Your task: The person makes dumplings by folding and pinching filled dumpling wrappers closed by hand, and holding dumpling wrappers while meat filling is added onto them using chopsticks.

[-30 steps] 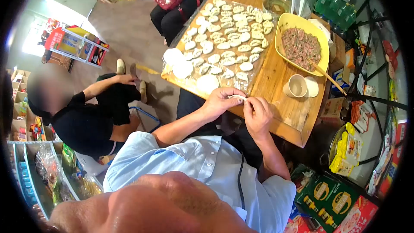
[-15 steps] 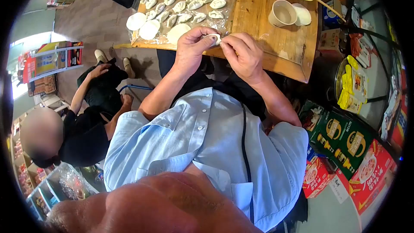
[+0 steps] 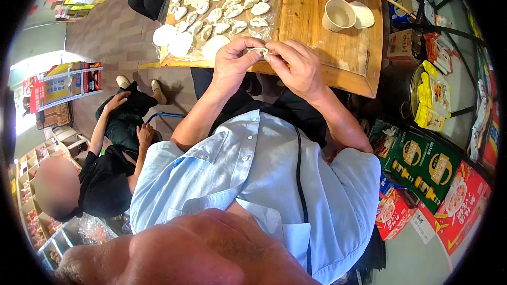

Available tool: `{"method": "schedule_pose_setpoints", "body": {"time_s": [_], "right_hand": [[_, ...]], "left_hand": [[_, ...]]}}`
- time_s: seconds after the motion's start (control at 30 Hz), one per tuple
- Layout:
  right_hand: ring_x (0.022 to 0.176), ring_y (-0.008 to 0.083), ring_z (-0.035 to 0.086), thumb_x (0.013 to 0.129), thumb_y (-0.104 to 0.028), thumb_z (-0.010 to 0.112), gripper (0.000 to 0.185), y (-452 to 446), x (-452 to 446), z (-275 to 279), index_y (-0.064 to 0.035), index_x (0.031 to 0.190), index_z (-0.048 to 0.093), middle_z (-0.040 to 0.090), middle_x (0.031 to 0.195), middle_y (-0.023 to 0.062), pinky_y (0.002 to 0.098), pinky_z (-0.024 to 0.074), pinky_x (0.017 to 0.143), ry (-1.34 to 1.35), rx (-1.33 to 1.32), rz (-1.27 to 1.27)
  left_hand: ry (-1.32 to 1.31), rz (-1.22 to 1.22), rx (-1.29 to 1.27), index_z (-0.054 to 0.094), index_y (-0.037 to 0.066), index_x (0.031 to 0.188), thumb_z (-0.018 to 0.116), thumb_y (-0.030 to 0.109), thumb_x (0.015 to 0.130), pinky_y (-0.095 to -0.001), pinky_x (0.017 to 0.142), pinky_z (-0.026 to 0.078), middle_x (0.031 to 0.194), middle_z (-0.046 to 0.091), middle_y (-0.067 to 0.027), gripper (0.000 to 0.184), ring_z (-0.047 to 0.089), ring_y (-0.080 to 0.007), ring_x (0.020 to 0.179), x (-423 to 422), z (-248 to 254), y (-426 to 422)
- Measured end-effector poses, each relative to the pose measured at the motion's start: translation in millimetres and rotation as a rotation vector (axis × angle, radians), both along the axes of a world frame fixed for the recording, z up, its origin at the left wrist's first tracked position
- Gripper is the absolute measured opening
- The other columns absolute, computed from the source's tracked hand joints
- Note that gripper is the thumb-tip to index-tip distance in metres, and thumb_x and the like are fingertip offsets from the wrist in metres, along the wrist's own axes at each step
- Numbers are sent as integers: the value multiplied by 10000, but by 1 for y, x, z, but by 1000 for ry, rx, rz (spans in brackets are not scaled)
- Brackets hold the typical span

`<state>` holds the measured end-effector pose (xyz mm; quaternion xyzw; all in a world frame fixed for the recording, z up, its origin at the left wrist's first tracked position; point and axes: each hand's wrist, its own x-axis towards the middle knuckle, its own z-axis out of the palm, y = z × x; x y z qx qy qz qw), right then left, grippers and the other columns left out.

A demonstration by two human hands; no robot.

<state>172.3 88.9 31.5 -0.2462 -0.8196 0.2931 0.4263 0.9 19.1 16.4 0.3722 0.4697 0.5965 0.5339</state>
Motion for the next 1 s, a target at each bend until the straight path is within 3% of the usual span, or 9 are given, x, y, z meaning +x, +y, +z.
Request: {"method": "schedule_pose_setpoints", "body": {"time_s": [0.27,0.57,0.83,1.0], "right_hand": [[720,279,648,788,-32,759,168,4,-2,0,-34,938,685,657,845,95,362,518,626,-23,123,-17],[694,282,628,780,-17,730,136,2,-9,-4,-38,891,656,624,812,101,368,506,616,-42,63,-48],[777,282,634,773,-14,739,151,0,-8,2,-34,903,663,629,883,94,380,508,676,-55,142,-70],[823,291,649,782,-25,746,211,-4,-10,-1,-32,985,688,654,944,105,375,523,713,-37,-24,-99]], "left_hand": [[193,-67,-13,692,-23,1031,658,0,925,-256,900,489,1059,692,-65,113,623,-120,989,-7,4,0],[-30,28,10,674,-18,1068,661,-18,914,-271,933,490,1092,687,-71,154,627,-125,1014,-9,-4,-5],[-19,41,-4,672,-21,1067,666,-19,914,-267,927,498,1092,683,-68,153,631,-125,1002,-12,-4,-6],[-25,58,-7,669,-24,1078,673,-9,919,-246,894,509,1065,688,-62,160,639,-115,968,-10,-1,-7]]}}
